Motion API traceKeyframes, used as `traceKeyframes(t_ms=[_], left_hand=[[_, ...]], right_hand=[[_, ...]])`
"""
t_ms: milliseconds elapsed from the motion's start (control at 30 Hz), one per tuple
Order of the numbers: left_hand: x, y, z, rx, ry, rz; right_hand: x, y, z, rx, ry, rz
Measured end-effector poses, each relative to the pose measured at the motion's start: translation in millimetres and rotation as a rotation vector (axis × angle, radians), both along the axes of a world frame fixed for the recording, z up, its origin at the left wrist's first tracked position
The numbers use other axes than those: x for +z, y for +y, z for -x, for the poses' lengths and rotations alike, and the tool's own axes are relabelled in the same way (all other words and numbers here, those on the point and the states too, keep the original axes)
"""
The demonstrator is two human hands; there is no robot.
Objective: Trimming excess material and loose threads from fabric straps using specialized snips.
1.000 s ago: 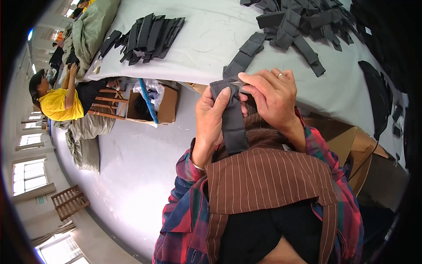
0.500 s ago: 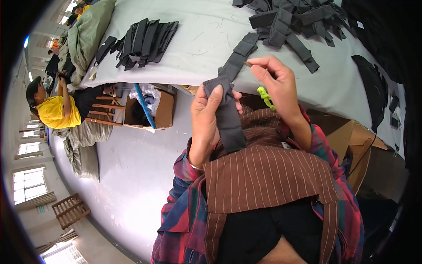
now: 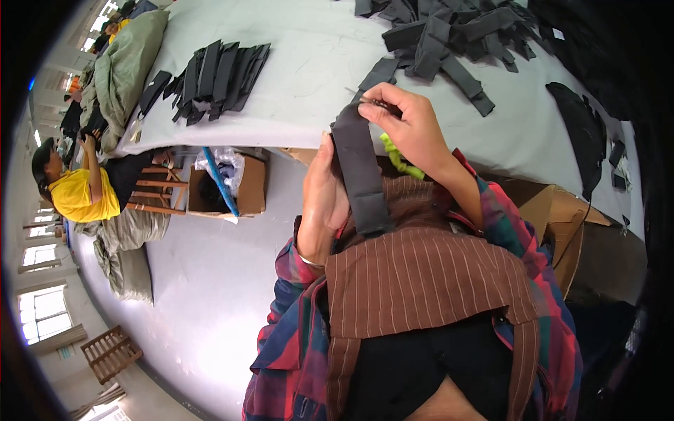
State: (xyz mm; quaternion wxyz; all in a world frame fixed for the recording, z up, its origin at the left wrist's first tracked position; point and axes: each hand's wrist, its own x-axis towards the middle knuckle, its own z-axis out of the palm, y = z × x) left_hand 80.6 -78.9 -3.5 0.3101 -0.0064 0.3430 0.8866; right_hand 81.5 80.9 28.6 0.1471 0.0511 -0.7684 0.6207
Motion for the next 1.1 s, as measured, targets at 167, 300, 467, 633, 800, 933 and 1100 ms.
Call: traceKeyframes(t_ms=[167, 300, 467, 633, 800, 933, 1100], left_hand=[[1.8, 8.5, 2.1, -0.039, -0.015, 0.065], [5.3, 6.3, 1.0, -0.078, -0.017, 0.072], [-2.6, 5.2, 23.7, -0.106, -0.048, 0.22], [-1.3, 11.4, 27.6, -0.032, -0.22, 0.025], [11.9, 22.3, 21.0, -0.029, -0.237, -0.028], [6.3, 24.1, 16.7, -0.014, -0.251, -0.033], [6.5, 19.1, 16.2, 0.089, -0.134, 0.017]], right_hand=[[-6.0, 14.4, 10.9, -0.072, 0.055, 0.042], [-13.6, 15.8, 13.6, -0.076, -0.009, 0.034], [-8.5, 9.5, 7.3, 0.032, -0.057, 0.103], [-5.8, 12.0, 1.4, -0.049, 0.023, -0.071], [-9.5, 9.8, -20.0, 0.025, 0.224, -0.336], [-16.1, 0.6, -19.0, -0.05, 0.294, -0.559], [-13.6, 32.5, -24.4, 0.512, 0.067, -0.133]])
